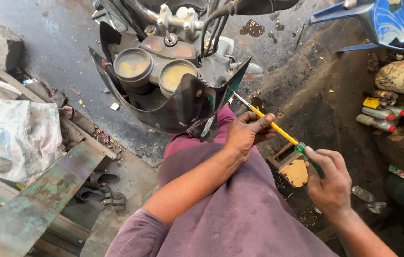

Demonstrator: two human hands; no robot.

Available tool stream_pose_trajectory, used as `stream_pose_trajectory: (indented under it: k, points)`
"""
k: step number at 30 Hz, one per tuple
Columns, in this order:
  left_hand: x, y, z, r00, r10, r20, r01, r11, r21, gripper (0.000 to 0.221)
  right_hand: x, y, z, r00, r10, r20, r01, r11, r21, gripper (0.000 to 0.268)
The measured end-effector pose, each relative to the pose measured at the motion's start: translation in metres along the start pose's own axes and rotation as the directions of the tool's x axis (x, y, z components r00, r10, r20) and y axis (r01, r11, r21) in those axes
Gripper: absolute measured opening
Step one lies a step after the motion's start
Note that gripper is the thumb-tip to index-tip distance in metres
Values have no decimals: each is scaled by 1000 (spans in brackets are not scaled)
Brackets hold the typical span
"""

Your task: Using a screwdriver and pliers to adjust and repair a motorcycle's front fairing and components.

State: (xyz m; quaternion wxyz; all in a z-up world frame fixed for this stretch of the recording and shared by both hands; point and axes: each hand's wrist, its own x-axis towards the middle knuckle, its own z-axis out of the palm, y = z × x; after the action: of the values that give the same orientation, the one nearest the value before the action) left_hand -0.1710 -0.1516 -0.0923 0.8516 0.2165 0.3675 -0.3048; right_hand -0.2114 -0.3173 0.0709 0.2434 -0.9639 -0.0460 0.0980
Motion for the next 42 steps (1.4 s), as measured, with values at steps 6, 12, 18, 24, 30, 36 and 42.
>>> stream_pose_trajectory:
  k: [6,12,18,24,30,36,42]
  points:
    - [-1,5,0,995,62,81,-59,998,-28,23,-27,60,-2,783,494,377,-599,437,671,43]
    - [-12,18,12,995,-15,97,28,991,-127,24,-8,19,-3,913,381,147,-405,803,437,31]
    - [2,6,3,1000,20,17,-18,998,-65,21,2,0,-13,938,337,78,-342,870,354,36]
    - [1,5,2,999,20,38,-17,998,-57,17,-19,48,-4,794,509,333,-589,506,630,37]
    - [-6,11,5,996,10,83,-3,996,-88,18,-4,-1,-9,986,163,-23,-155,967,203,30]
    - [-3,6,4,995,23,95,-14,996,-88,21,-16,54,-3,691,585,424,-652,252,715,36]
    - [-10,11,10,995,16,103,-4,994,-109,23,-5,-3,-7,982,189,0,-186,965,184,35]
